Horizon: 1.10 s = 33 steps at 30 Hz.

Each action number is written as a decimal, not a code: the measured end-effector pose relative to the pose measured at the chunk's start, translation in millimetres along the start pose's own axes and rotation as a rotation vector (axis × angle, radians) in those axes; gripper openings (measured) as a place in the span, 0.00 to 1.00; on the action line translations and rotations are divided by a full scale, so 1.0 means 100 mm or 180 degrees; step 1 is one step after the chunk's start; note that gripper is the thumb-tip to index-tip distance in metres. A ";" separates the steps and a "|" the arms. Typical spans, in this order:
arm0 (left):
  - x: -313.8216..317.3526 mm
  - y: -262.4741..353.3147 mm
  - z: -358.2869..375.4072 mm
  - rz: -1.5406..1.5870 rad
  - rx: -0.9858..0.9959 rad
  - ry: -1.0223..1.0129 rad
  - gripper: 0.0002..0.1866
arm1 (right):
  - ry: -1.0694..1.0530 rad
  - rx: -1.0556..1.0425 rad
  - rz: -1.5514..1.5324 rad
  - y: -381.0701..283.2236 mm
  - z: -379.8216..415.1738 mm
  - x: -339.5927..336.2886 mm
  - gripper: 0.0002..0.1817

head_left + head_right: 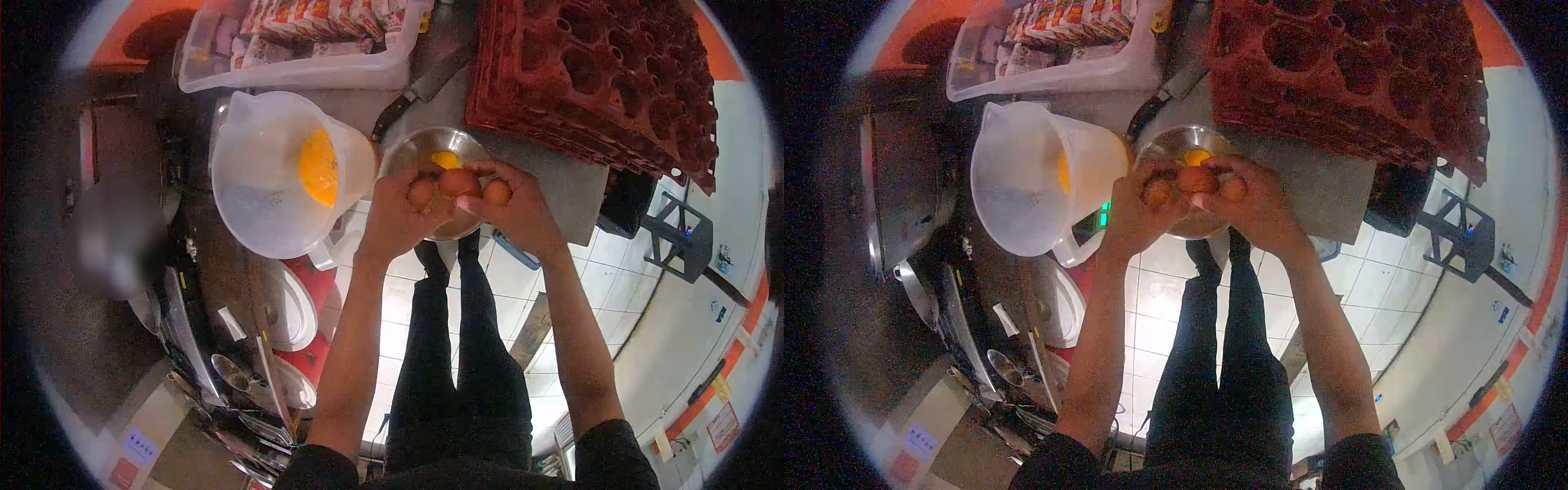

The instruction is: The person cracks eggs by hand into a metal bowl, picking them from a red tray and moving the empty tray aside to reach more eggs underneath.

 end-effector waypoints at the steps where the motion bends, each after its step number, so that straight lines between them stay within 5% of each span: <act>1: 0.01 -0.01 0.00 0.0012 -0.0058 0.0026 0.25 | 0.0001 0.0009 0.0003 0.02 -0.01 0.00 0.30; 9: 0.17 -0.19 0.00 -0.0402 0.0005 -0.0030 0.27 | 0.0110 -0.0734 0.1741 0.20 -0.09 0.17 0.26; 16: 0.13 -0.21 -0.02 -0.1256 0.0593 0.0121 0.22 | -0.0062 -0.0934 0.1707 0.31 -0.12 0.14 0.20; 25: 0.05 0.00 -0.01 -0.1136 0.0420 0.0204 0.24 | 0.0402 -0.1393 0.2129 0.15 -0.10 0.14 0.26; 30: 0.26 0.16 -0.02 -0.0126 0.0162 -0.0142 0.25 | -0.0256 -0.0603 0.0348 0.44 0.08 -0.11 0.31; 32: 0.45 0.22 0.04 0.0235 0.0152 -0.0278 0.24 | -0.0165 -0.0245 0.0404 0.63 0.32 -0.36 0.36; 33: 0.56 0.12 0.11 0.1263 -0.0181 -0.0313 0.24 | 0.0208 -0.0134 -0.0583 0.83 0.51 -0.51 0.35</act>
Point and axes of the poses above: each hand's wrist, its own z-axis away from the middle knuckle, its own x-axis out of the palm, y = z × x, the point moved 3 cm from there along -z, towards the middle knuckle, and after that the axes turned 5 degrees about -z, right-handed, at the moved point
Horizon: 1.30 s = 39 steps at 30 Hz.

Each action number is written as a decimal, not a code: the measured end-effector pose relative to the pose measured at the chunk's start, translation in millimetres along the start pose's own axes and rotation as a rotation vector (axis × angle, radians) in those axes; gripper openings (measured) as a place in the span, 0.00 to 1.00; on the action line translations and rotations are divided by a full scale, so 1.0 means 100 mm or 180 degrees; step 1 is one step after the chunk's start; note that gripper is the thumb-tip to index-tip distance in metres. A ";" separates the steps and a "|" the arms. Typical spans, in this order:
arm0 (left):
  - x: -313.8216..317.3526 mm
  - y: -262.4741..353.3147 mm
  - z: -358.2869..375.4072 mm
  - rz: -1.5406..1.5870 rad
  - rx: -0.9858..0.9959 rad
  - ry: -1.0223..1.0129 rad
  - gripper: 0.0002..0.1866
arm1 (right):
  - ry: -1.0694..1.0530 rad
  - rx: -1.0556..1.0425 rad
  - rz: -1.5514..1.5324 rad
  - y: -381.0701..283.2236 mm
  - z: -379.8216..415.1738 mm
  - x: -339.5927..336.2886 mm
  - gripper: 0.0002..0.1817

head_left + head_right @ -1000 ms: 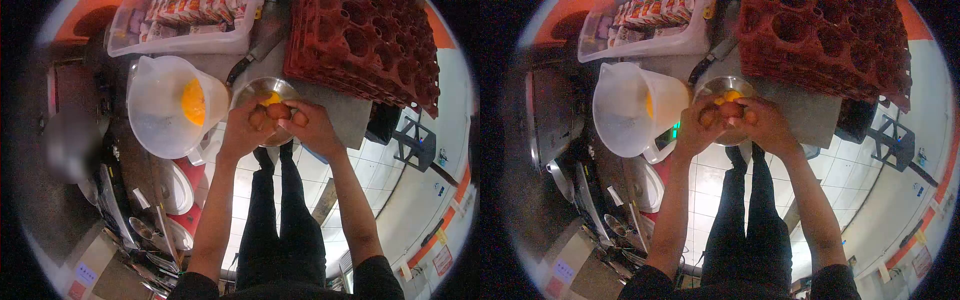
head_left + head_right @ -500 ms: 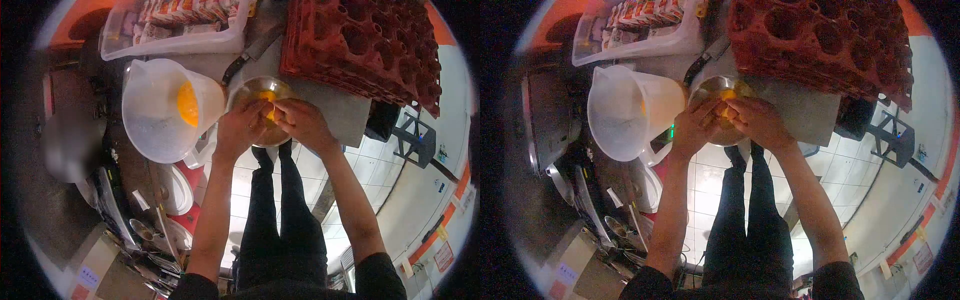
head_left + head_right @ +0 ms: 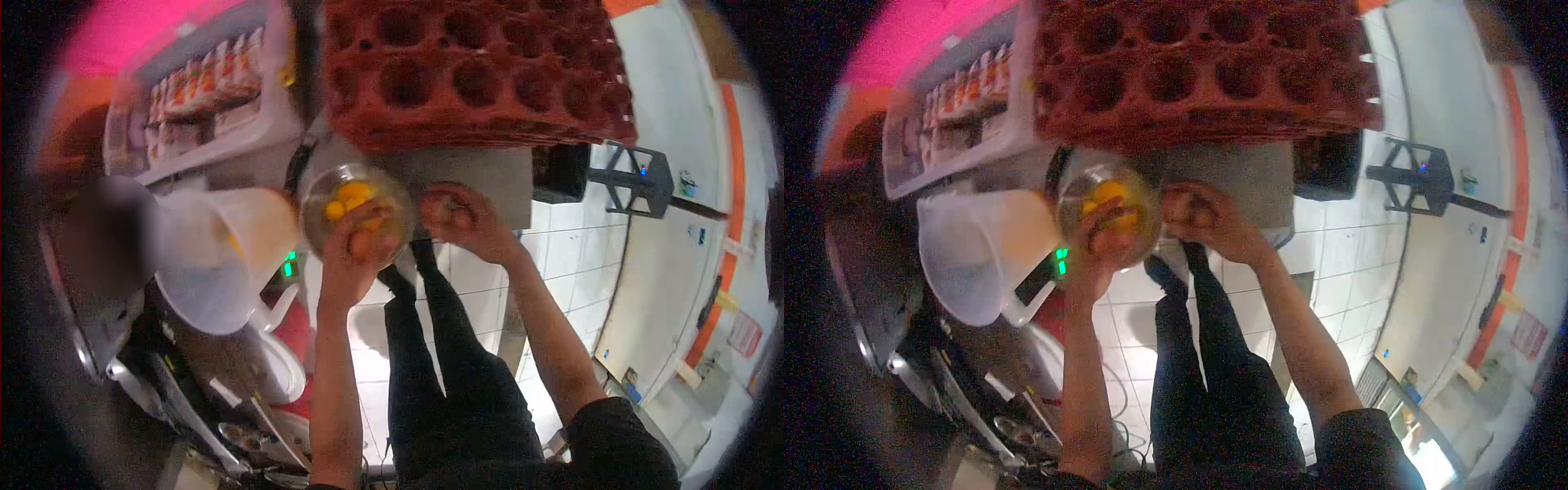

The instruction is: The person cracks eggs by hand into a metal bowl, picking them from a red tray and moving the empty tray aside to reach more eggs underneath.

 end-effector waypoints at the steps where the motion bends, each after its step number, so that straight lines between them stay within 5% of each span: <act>1: 0.02 -0.09 0.01 0.1023 -0.0328 -0.0004 0.25 | 0.0386 0.0086 -0.0994 0.08 0.13 -0.22 0.34; 3: -0.04 -0.05 0.03 0.0695 -0.0188 -0.0055 0.23 | 0.0853 -0.0078 -0.1638 0.03 0.38 -0.78 0.28; 5: -0.07 -0.15 0.11 0.1100 -0.0622 0.0286 0.18 | 0.1604 0.0345 -0.0250 0.09 0.58 -1.44 0.27; 7: -0.10 -0.29 0.17 0.1152 -0.0741 0.0341 0.18 | 0.1933 -0.0591 -0.0226 0.45 0.67 -1.99 0.26; 10: -0.11 -0.47 0.23 0.1200 -0.0867 0.0331 0.23 | 0.2218 0.1089 0.0748 0.43 0.62 -2.40 0.24; 11: -0.12 -0.51 0.27 0.1213 -0.0899 0.0287 0.27 | 0.2172 0.1091 0.0722 0.48 0.67 -2.44 0.24; 15: -0.06 -0.54 0.25 0.1498 -0.1137 0.0629 0.27 | 0.1159 0.0455 -0.2023 0.32 0.67 -1.55 0.13; 17: -0.03 -0.55 0.21 0.1714 -0.1235 0.0445 0.27 | 0.0673 0.0737 -0.2740 0.31 0.59 -1.01 0.15; 18: 0.01 -0.47 0.18 0.1807 -0.1435 0.0649 0.30 | 0.0573 0.0465 -0.0282 0.34 0.54 -0.81 0.17; 19: 0.00 -0.45 0.17 0.1781 -0.1450 0.0725 0.30 | 0.0314 0.0805 -0.1178 0.05 0.42 -0.44 0.19; 21: -0.03 -0.43 0.12 0.2189 -0.1367 0.0591 0.32 | 0.0423 0.0470 -0.1026 -0.27 0.23 0.07 0.22; 24: -0.06 -0.31 0.03 0.2185 -0.1495 0.0724 0.37 | 0.0511 0.0277 0.0350 -0.63 -0.04 0.47 0.27; 26: -0.08 -0.30 -0.01 0.2275 -0.1562 0.0743 0.37 | 0.0710 -0.1337 0.1464 -0.84 -0.13 0.61 0.24; 29: -0.07 -0.28 -0.04 0.2521 -0.1544 0.0583 0.38 | 0.0239 -0.0766 0.1148 -0.72 -0.22 0.87 0.22; 39: -0.18 -0.25 0.00 0.2511 -0.1490 0.0575 0.39 | 0.0525 -0.1163 0.1141 -0.68 -0.24 0.94 0.22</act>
Point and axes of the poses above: each hand's wrist, its own z-axis away from the middle knuckle, its own x-axis out of the palm, y = z × x, the point moved 3 cm from there along -z, towards the middle knuckle, and after that the axes turned 5 degrees about -z, right-handed, at the moved point
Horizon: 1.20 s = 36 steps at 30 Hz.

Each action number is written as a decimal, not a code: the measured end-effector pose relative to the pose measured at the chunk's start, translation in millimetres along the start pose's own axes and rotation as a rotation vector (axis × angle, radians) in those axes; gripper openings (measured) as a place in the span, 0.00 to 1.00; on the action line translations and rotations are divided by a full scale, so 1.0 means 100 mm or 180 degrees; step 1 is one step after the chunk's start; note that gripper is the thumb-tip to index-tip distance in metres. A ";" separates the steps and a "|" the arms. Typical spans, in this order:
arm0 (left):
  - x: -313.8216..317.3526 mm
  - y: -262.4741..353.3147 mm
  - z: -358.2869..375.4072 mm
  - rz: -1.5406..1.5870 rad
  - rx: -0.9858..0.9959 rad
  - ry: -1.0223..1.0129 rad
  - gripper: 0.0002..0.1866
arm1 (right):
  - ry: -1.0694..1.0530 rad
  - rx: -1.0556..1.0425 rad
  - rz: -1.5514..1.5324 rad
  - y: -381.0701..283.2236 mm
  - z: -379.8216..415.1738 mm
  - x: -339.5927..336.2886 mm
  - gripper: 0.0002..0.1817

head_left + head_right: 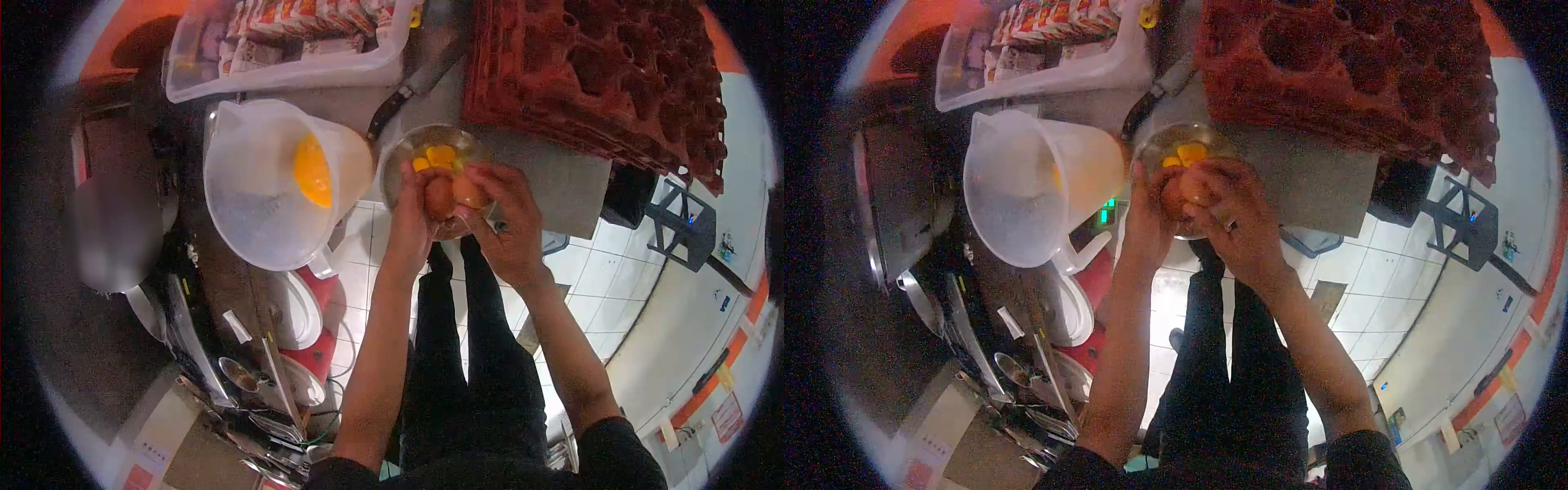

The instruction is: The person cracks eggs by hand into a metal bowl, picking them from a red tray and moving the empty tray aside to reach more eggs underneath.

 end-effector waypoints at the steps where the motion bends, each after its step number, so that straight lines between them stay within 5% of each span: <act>1: 0.02 0.00 0.01 -0.0016 -0.0009 -0.0123 0.40 | -0.0150 0.0129 0.0081 0.01 0.01 0.04 0.23; 6: 0.01 -0.03 0.02 -0.0036 -0.0035 -0.0108 0.38 | 0.0059 -0.0121 0.0241 0.10 -0.02 -0.01 0.24; 8: -0.01 -0.08 0.03 -0.0033 -0.0081 -0.0090 0.38 | -0.0347 0.0143 0.0201 0.12 -0.03 0.05 0.25; 11: -0.13 -0.14 -0.05 0.0026 0.0120 -0.0147 0.33 | -0.0058 0.0716 -0.0585 0.19 -0.06 0.03 0.22; 13: -0.16 0.00 0.04 -0.1760 0.0887 -0.0057 0.27 | -0.0196 0.1091 -0.1136 0.39 -0.04 -0.04 0.22; 14: -0.16 0.06 0.06 -0.1762 0.0868 -0.0062 0.27 | -0.0331 0.1457 -0.1693 0.50 -0.02 -0.06 0.22; 16: -0.04 0.30 0.13 -0.3198 0.1778 -0.0281 0.23 | -0.0587 0.1484 -0.1439 0.56 -0.07 -0.13 0.22; 24: -0.01 0.46 0.06 -0.3711 0.1841 -0.0320 0.23 | -0.0902 0.1411 -0.1670 0.41 -0.16 -0.15 0.24; 27: 0.02 0.48 0.07 -0.3806 0.1888 -0.0253 0.24 | -0.0823 0.1614 -0.1436 0.36 -0.19 -0.15 0.24; 36: -0.10 0.30 0.00 -0.3533 0.1539 0.0109 0.23 | -0.1239 0.0731 0.0449 0.39 -0.22 0.06 0.25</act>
Point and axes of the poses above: each hand's wrist, its own z-axis away from the middle knuckle, its own x-axis out of the palm, y = z × x, the point moved 3 cm from there along -z, towards the middle knuckle, and after that the axes turned 5 degrees about -z, right-handed, at the moved point
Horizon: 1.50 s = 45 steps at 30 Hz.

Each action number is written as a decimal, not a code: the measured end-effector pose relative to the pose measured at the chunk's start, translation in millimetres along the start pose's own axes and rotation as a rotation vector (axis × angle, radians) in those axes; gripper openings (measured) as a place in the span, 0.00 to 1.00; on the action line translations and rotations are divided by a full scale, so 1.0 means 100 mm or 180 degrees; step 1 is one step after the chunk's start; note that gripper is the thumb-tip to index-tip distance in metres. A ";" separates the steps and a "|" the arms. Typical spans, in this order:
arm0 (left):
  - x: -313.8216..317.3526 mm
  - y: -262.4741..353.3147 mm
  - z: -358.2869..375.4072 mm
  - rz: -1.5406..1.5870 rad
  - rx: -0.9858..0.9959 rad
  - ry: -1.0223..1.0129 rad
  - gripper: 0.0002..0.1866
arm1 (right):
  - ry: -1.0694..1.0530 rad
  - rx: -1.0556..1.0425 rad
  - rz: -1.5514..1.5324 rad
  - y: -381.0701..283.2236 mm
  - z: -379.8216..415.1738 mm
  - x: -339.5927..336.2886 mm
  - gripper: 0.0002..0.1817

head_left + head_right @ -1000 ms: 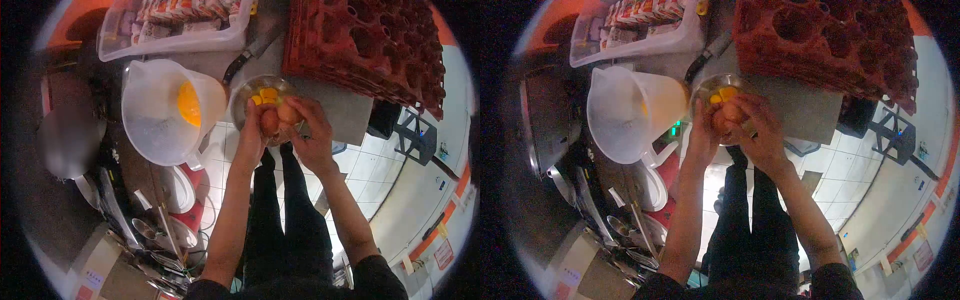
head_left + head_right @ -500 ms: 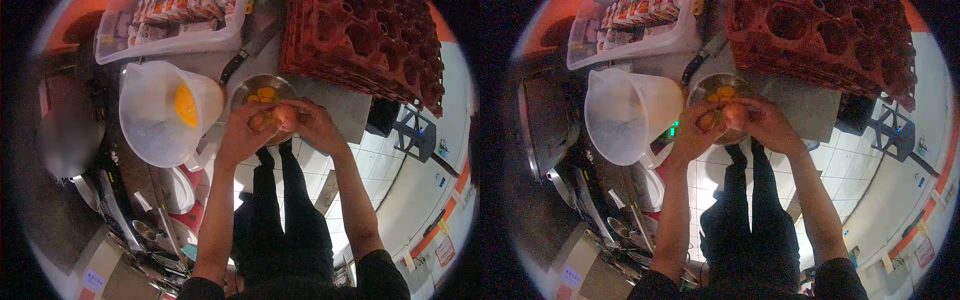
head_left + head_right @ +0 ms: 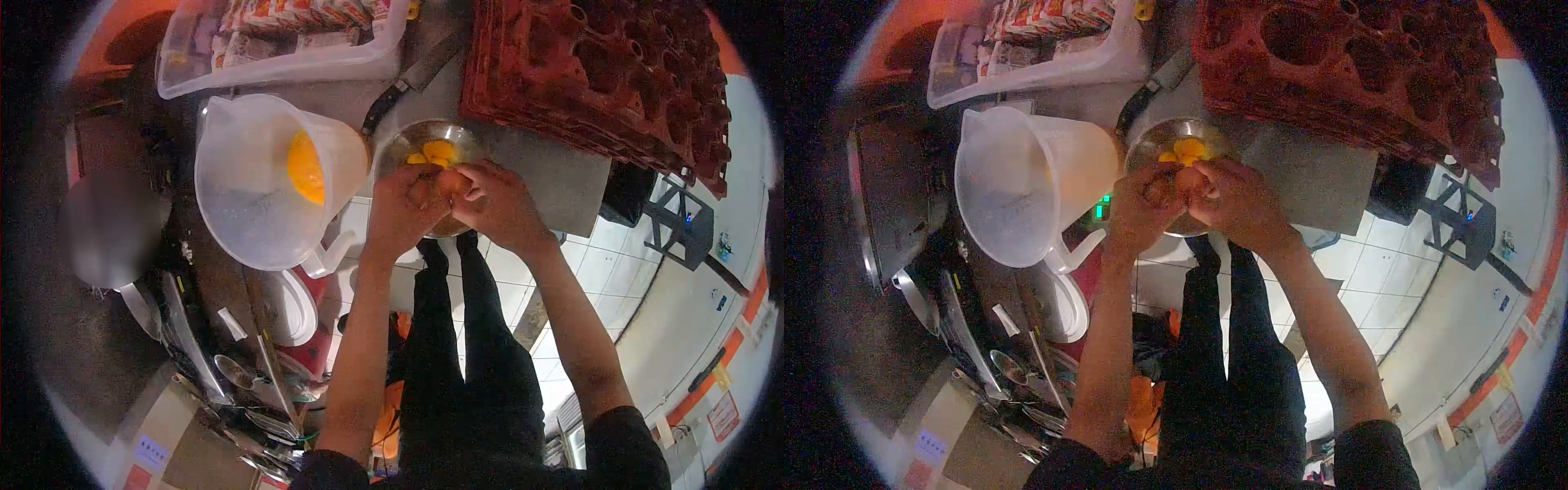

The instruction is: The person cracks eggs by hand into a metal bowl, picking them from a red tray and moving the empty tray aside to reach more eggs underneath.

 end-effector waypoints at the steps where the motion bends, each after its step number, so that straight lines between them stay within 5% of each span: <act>1: 0.00 0.01 0.01 0.0126 -0.0038 0.0041 0.22 | -0.0007 -0.0148 0.0158 -0.01 -0.01 0.01 0.26; 5: 0.02 -0.11 -0.03 -0.0373 -0.0128 0.0057 0.21 | -0.0065 -0.0414 0.0332 0.04 -0.02 0.03 0.29; 7: -0.02 -0.10 -0.06 -0.0763 0.0466 0.0379 0.18 | 0.0150 -0.0683 0.0584 0.08 -0.02 0.05 0.27; 12: -0.11 0.07 -0.03 -0.1105 0.0699 0.0515 0.18 | 0.0395 -0.1204 0.0852 0.10 -0.06 0.01 0.28; 14: -0.13 0.18 -0.04 -0.1251 0.0773 0.0570 0.18 | 0.0160 -0.0661 0.0713 0.05 -0.05 -0.01 0.30; 16: -0.13 0.24 -0.03 0.0128 0.0172 0.0255 0.20 | -0.0027 -0.0528 0.0317 -0.04 -0.05 -0.13 0.29; 19: 0.01 0.28 0.01 -0.0161 -0.0505 -0.0394 0.20 | -0.0261 -0.0118 -0.0679 0.07 0.03 -0.19 0.28; 22: 0.25 0.25 0.15 0.0099 0.0143 -0.0257 0.21 | -0.0224 0.0520 -0.1568 0.43 0.36 -0.40 0.27; 25: 0.46 0.12 0.31 0.1555 -0.0125 -0.0273 0.19 | 0.0375 0.1031 -0.1989 1.02 0.98 -1.00 0.27; 27: 0.41 0.12 0.42 0.1167 -0.0137 -0.0282 0.17 | 0.0872 0.1289 -0.1985 1.37 1.41 -1.51 0.30; 29: 0.43 0.05 0.54 0.1384 -0.0194 -0.0299 0.14 | 0.1580 0.1397 -0.0771 1.98 1.76 -2.02 0.34; 30: 0.42 0.08 0.61 0.1392 -0.0072 -0.0266 0.14 | 0.1434 0.1458 0.0130 1.43 1.70 -2.39 0.38; 31: 0.49 0.07 0.62 0.1531 -0.0224 -0.0317 0.14 | 0.2259 0.0899 0.1841 2.23 2.00 -2.74 0.37; 32: 0.50 0.09 0.63 0.1666 -0.0373 -0.0363 0.14 | 0.2588 0.0988 0.0041 2.27 1.99 -3.14 0.30; 33: 0.47 0.12 0.63 0.1656 -0.0294 -0.0318 0.14 | 0.3017 0.1015 0.1487 1.30 1.69 -3.38 0.23; 37: 0.57 0.05 0.67 0.1793 -0.0289 -0.0409 0.18 | 0.2741 -0.0670 0.1419 -0.64 0.53 -3.65 0.17; 38: 0.61 -0.03 0.71 0.1950 -0.0084 -0.0252 0.20 | 0.2153 -0.0630 0.0995 -0.85 0.26 -3.59 0.20; 40: 0.71 -0.07 0.74 0.2543 -0.0642 -0.0335 0.16 | 0.1714 -0.1221 0.2329 -0.85 -0.34 -3.50 0.22; 41: 0.77 -0.17 0.72 0.2742 -0.0690 -0.0442 0.15 | 0.1759 -0.1293 0.2064 -1.06 -0.53 -3.29 0.24; 42: 0.58 0.13 0.71 0.1553 -0.0443 -0.0269 0.13 | 0.1806 -0.1330 0.1831 -1.30 -0.57 -3.13 0.25; 43: 0.47 0.30 0.72 0.1455 -0.0404 -0.0061 0.12 | 0.1380 -0.0939 0.1190 -1.46 -0.66 -3.12 0.21; 44: 0.40 0.35 0.73 0.1394 -0.0355 0.0085 0.12 | 0.0914 -0.0491 0.0647 -1.47 -0.73 -3.13 0.17; 45: 0.43 0.34 0.72 0.1398 -0.0408 0.0252 0.12 | 0.0915 -0.0735 0.0762 -0.96 -0.85 -3.34 0.22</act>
Point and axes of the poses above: each hand's wrist, its own z-axis away from the middle knuckle, its own x-axis out of the palm, y = z × x, the point moved 3 cm from there along -z, towards the middle knuckle, and after that the axes turned 5 degrees about -z, right-handed, at the moved point
